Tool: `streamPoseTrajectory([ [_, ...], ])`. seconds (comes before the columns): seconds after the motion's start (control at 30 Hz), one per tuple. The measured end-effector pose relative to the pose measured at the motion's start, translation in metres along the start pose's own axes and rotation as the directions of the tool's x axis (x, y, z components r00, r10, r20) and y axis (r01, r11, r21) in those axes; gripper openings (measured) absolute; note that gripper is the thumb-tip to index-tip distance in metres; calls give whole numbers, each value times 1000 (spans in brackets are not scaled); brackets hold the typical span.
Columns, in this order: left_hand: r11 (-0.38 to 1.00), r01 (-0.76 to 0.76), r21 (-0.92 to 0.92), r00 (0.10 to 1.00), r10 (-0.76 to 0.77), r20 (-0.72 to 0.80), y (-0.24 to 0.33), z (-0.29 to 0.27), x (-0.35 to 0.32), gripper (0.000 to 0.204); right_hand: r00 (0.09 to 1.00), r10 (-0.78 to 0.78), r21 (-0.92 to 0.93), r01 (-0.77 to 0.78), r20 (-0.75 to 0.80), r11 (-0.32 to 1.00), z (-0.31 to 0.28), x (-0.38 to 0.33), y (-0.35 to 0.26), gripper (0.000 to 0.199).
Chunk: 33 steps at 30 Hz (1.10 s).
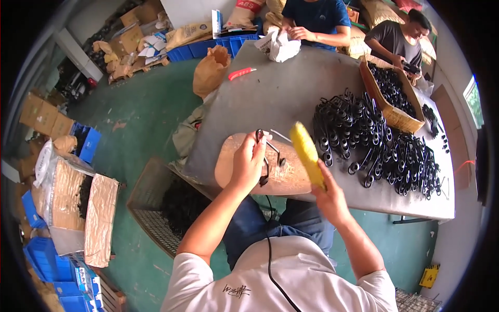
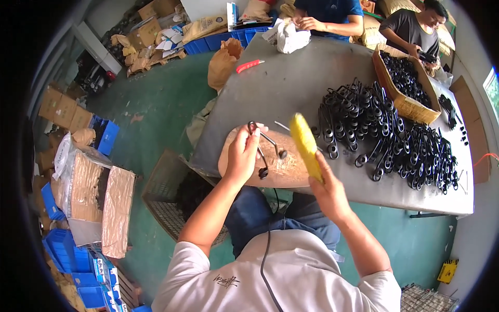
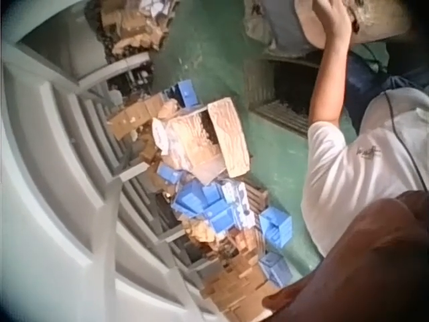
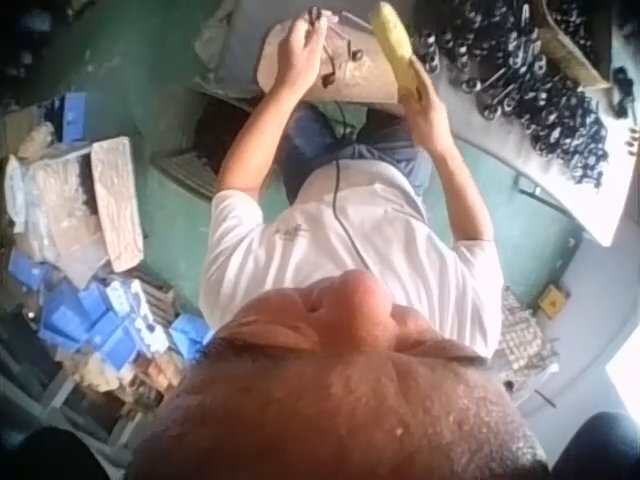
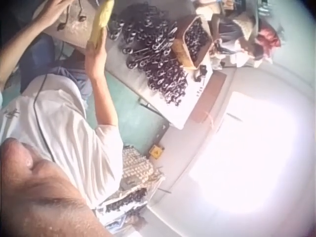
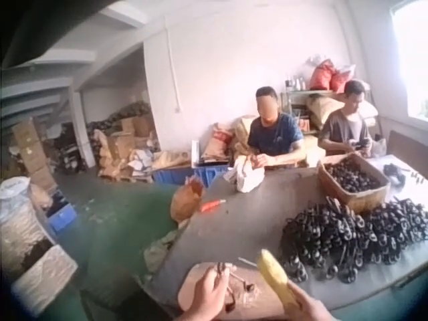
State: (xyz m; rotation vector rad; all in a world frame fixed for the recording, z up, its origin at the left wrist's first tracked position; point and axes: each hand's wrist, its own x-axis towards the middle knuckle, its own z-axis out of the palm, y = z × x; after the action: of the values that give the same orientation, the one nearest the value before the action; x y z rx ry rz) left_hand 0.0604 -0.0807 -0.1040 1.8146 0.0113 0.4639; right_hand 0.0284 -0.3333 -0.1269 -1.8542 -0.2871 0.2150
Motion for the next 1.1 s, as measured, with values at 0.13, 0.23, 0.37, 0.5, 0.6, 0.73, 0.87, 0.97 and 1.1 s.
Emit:
streamPoseTrajectory([
  [0.13,980,-21,-200,986,53,156,21,2,-19,16,989,-68,9,70,-134,998,-24,-18,-80,64],
  [0.23,991,-129,45,970,117,215,30,13,-23,15,969,-155,105,178,-193,978,-19,-26,-77,62],
  [0.37,934,-298,199,945,258,200,25,24,-22,14,903,-374,-319,299,-209,900,16,-18,-28,66],
  [0.5,913,-350,210,932,317,174,21,26,-15,11,981,-191,-255,175,-37,951,32,13,23,66],
  [0.6,891,-379,252,924,350,151,19,19,-14,12,951,306,-127,-298,43,946,12,16,6,67],
  [0.73,988,-125,96,992,124,14,24,-3,-17,12,980,-201,-304,194,8,933,1,9,18,68],
  [0.87,995,-26,97,930,59,-362,20,-77,-27,14,953,-265,-517,303,148,800,-4,11,11,66],
  [0.97,982,-13,188,848,111,-519,10,-133,-42,15,907,-366,-650,407,206,641,-10,28,15,53],
  [1.1,742,205,639,772,278,-571,-8,-198,-71,23,846,-533,-746,372,28,551,-39,75,-4,31],
])
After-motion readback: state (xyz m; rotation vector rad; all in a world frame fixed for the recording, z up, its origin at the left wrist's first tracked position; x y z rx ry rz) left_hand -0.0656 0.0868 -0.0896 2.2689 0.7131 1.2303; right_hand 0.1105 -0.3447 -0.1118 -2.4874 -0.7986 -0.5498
